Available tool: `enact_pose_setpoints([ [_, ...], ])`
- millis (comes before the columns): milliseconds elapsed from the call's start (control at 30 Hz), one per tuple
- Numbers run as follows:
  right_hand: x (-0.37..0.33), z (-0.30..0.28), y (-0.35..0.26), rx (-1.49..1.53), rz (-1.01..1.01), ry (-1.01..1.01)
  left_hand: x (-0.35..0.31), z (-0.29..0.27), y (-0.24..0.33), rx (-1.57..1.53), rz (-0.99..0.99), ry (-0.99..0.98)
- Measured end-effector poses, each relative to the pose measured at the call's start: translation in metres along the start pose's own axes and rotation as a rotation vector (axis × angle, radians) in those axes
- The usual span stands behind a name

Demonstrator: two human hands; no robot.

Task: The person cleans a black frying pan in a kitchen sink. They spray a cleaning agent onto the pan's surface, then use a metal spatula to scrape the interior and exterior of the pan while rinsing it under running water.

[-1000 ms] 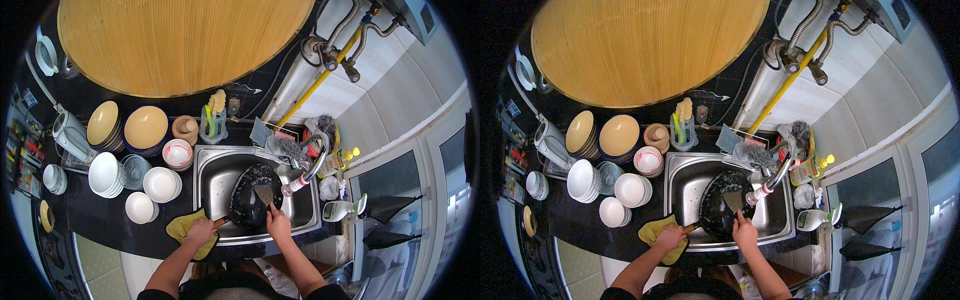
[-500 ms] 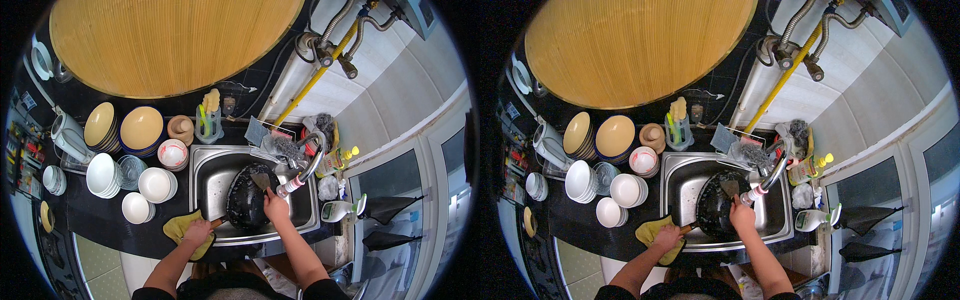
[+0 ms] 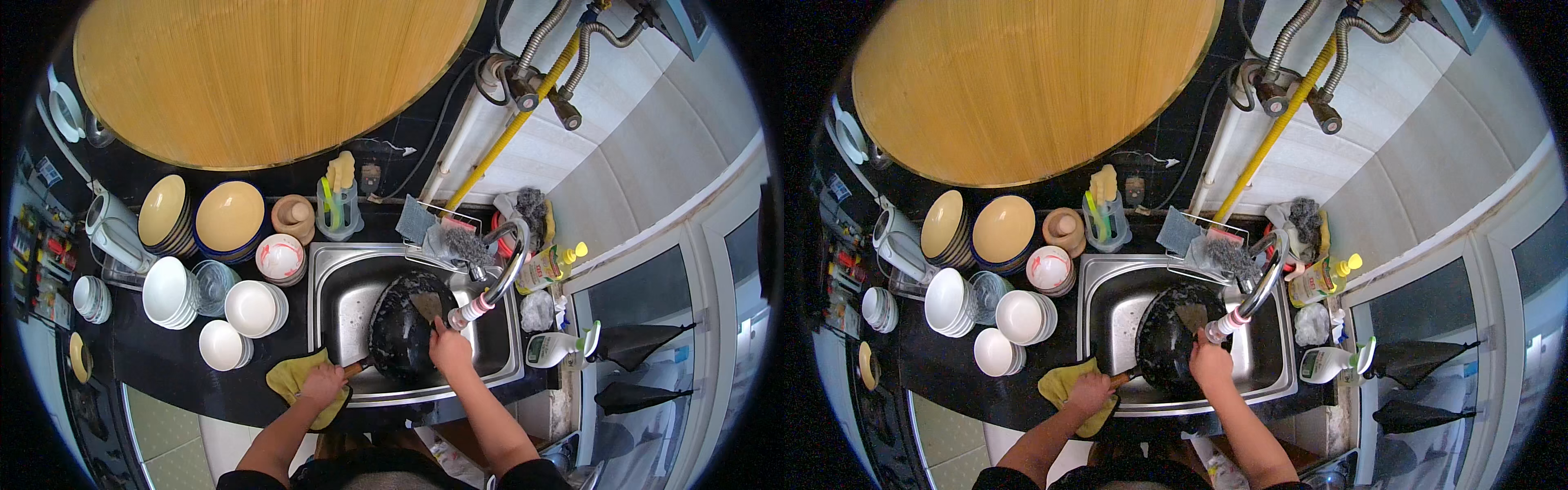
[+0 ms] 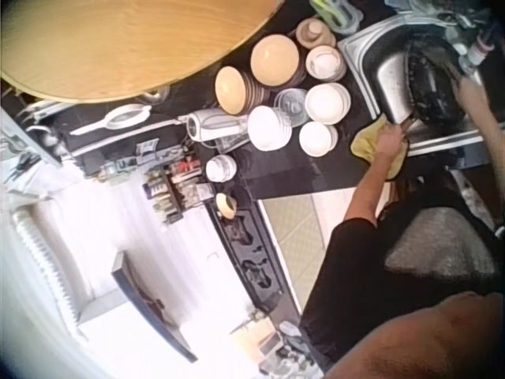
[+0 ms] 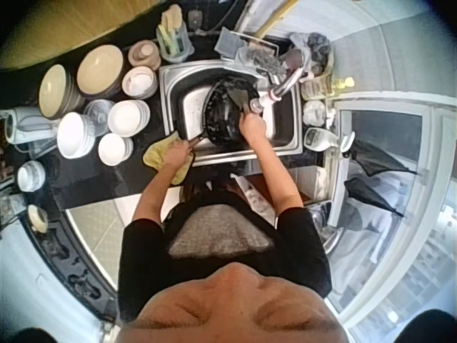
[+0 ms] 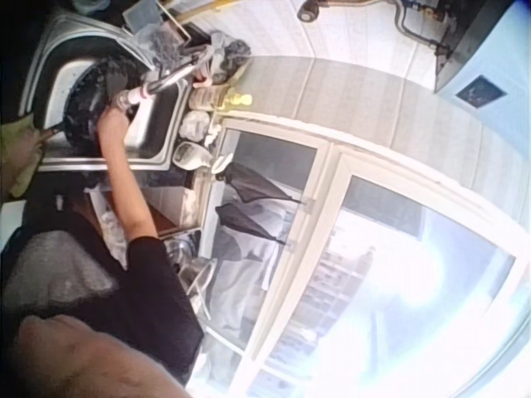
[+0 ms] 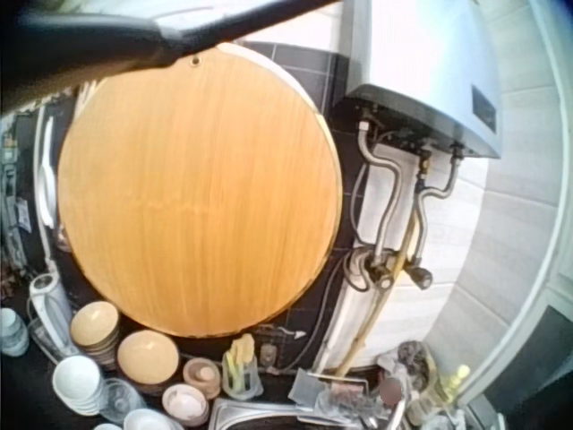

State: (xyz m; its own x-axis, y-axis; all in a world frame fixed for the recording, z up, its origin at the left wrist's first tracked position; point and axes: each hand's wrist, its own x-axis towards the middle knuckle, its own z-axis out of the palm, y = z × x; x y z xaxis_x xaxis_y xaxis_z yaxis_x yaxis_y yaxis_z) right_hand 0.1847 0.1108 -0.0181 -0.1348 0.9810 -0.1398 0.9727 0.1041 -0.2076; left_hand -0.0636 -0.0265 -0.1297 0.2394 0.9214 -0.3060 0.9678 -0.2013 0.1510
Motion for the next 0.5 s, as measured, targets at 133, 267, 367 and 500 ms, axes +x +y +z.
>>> enact_pose_setpoints([
  [133, -0.015, -0.006, 0.005, 0.019, -0.002, -0.035, -0.002, 0.011, 0.001, 0.032, 0.018, 0.071],
  [267, 0.010, 0.009, 0.019, 0.042, 0.050, 0.064, -0.001, 0.007, 0.003, -0.010, 0.016, 0.091],
  [367, 0.000, 0.010, 0.026, 0.143, 0.087, 0.041, -0.004, -0.004, 0.003, -0.052, 0.008, 0.102],
  [500, -0.020, 0.011, 0.028, 0.271, 0.127, 0.102, 0.010, -0.016, -0.001, -0.233, 0.024, 0.094],
])
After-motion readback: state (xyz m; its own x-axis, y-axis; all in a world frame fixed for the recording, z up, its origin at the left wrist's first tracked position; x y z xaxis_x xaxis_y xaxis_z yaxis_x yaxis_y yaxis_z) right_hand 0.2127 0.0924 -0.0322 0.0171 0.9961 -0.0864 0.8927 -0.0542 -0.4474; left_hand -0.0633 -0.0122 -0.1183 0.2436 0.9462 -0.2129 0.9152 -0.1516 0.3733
